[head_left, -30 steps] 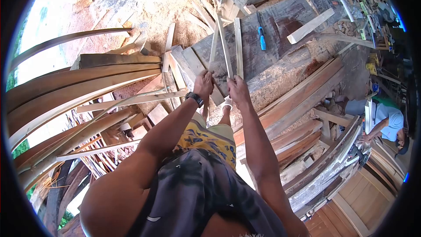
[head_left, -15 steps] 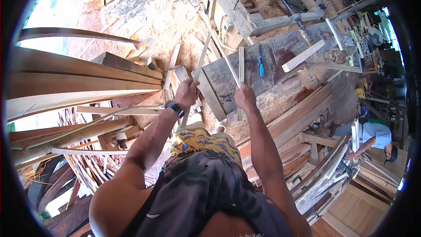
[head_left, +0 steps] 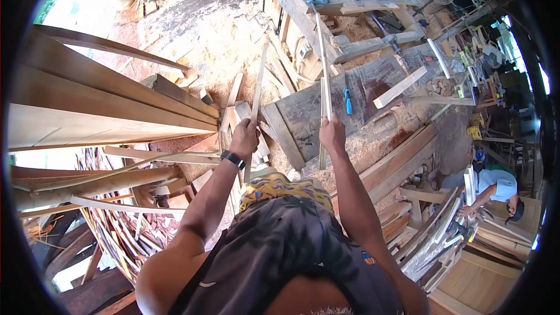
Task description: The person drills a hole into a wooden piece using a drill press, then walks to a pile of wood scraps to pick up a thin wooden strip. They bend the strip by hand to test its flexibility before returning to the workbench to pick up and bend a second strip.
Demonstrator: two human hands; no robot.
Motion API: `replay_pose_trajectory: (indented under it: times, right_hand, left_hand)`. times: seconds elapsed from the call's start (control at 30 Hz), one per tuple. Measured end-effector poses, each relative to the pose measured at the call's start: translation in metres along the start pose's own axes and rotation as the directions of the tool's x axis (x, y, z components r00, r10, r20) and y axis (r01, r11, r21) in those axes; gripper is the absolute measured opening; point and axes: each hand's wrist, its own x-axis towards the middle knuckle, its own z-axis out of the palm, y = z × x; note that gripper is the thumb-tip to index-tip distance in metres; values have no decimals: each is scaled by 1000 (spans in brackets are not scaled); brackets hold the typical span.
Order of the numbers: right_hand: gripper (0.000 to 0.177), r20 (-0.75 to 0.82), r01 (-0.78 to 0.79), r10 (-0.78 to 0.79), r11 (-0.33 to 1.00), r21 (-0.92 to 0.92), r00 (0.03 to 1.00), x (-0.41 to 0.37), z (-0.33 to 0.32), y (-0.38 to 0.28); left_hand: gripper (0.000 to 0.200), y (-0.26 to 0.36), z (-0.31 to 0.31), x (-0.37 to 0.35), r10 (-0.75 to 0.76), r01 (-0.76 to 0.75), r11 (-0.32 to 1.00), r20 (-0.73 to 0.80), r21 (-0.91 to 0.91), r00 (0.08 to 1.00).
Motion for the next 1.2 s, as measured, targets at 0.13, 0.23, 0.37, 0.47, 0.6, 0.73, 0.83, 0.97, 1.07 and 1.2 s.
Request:
replay_pose_trajectory:
  times: [0.13,0.23,0.37,0.47,0.6,0.73,0.83,0.97,1.07,1.2]
  right_hand:
    - [29,-112,188,-173,972,139,978,-4,0,-6]
    - [26,302,-213,-64,572,792,951,-30,-6,-19]
    - [19,382,-349,-122,223,910,916,-39,-16,-13]
    - [26,232,-190,-130,276,942,964,-32,-36,1]
    - [29,84,-81,5,326,942,996,-33,-69,13]
    - [23,-8,-12,58,323,946,998,-35,-93,26]
    - [24,-88,74,18,405,911,996,-29,-86,39]
    - [28,-128,111,41,295,949,991,-32,-90,41]
    - [30,-161,156,-10,326,932,987,-39,-101,42]
    - [30,-20,23,-12,254,967,1000,-44,-109,47]
  left_hand:
    - [28,2,-10,1,-114,137,963,112,-230,987]
    - [29,-3,-2,4,-24,44,979,104,-197,994]
    - [27,5,39,-7,102,-94,992,85,-90,991]
    - [29,5,80,-10,149,-145,989,113,-42,982]
    - [38,14,144,-16,159,-147,986,157,-84,975]
    - [36,23,198,-21,166,-139,973,138,-186,976]
    - [33,22,222,-23,145,-96,962,177,-257,974]
    - [31,25,251,-45,198,-117,941,234,-318,952]
    - [33,28,259,-56,201,-100,922,239,-374,950]
    - [32,32,256,-66,203,-150,959,215,-240,955]
